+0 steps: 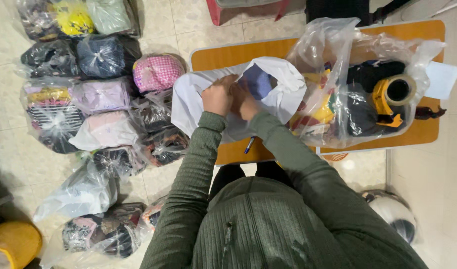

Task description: The person places a folded white garment into a white plastic bag on a table, then uses a handheld tape dispenser to seal the bag. The person writes on the sealed bag with a blue marker. The surrounding area contains many other plastic-wrapped clothing items.

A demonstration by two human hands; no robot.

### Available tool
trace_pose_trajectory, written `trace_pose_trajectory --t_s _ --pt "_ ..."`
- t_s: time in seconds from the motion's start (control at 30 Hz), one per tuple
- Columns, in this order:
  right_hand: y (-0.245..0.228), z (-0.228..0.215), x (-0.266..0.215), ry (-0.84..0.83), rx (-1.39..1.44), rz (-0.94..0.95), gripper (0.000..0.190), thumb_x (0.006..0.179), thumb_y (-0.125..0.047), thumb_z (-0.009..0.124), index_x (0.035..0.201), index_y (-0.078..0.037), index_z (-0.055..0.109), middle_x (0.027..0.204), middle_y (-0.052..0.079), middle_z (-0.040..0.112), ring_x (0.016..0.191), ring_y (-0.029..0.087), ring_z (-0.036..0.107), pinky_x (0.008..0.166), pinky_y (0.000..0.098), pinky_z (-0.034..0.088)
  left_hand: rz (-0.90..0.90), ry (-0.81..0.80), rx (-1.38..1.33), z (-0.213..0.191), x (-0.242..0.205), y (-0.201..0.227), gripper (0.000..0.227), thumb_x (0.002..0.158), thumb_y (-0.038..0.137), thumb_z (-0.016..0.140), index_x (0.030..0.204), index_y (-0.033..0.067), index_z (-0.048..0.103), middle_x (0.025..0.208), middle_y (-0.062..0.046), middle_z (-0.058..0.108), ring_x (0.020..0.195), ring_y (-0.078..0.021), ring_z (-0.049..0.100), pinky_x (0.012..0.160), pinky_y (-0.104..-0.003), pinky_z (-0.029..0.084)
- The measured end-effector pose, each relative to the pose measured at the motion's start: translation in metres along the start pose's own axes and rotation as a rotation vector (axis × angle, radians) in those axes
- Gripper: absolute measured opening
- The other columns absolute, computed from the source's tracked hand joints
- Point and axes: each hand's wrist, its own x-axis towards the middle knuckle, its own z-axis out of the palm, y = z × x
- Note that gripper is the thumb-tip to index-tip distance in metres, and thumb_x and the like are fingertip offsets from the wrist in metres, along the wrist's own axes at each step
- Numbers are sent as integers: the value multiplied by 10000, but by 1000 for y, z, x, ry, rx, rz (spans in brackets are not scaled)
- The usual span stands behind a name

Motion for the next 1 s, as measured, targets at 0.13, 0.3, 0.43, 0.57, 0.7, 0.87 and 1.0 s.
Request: trace_pose_trajectory --t_s 0.13,0.3,0.43,0.57,0.7,0.87,1.0 --pt "-36 -53 -98 -65 32 254 482 932 -323 595 1346 -77 606 1493 118 528 1558 363 303 1277 660 109 10 88 -9 5 -12 8 265 940 115 630 1163 199 748 1175 -58 762 1076 -283 723 987 -436 556" --pt "-49 -55 -111 137 -17 159 535 963 -354 616 1398 -43 603 1454 164 553 1469 383 341 1195 701 96 -33 91 -40 18 -18 20 258 934 120 642 1168 164 744 1196 -72 750 1162 -286 705 1076 -443 513" --pt "-29 -29 -89 155 -232 129 524 938 -334 619 1385 -58 626 1481 142 571 1501 363 339 1180 681 138 -18 77 -22 28 -44 22 295 897 84 645 1169 150 740 1211 -96 741 1167 -296 699 1082 -455 493" --pt "-20 -2 -81 -13 -346 180 405 847 -264 634 1194 -57 670 1267 115 642 1395 388 469 1069 641 329 -32 106 -57 50 -71 23 350 901 26 610 1207 148 727 1233 -99 740 1187 -290 700 1122 -446 481" --pt "-15 23 -77 138 412 504 317 971 -168 535 1239 -21 615 1144 135 643 1119 320 647 951 437 536 -22 95 -36 71 -89 13 351 897 24 626 1211 142 729 1258 -90 738 1217 -281 693 1148 -445 466" --pt "3 39 -87 -63 249 393 189 877 -153 622 976 -5 687 1208 218 619 1030 379 623 872 475 521 68 63 -58 83 -109 -7 383 855 86 655 1235 70 704 1284 -141 707 1249 -309 651 1141 -473 437" --pt "21 39 -92 -46 505 277 263 924 -135 620 1147 0 658 1172 179 640 1048 352 621 925 455 498 64 7 -53 80 -114 -10 378 1009 118 630 1382 52 623 1421 -141 654 1363 -269 608 1219 -439 420"
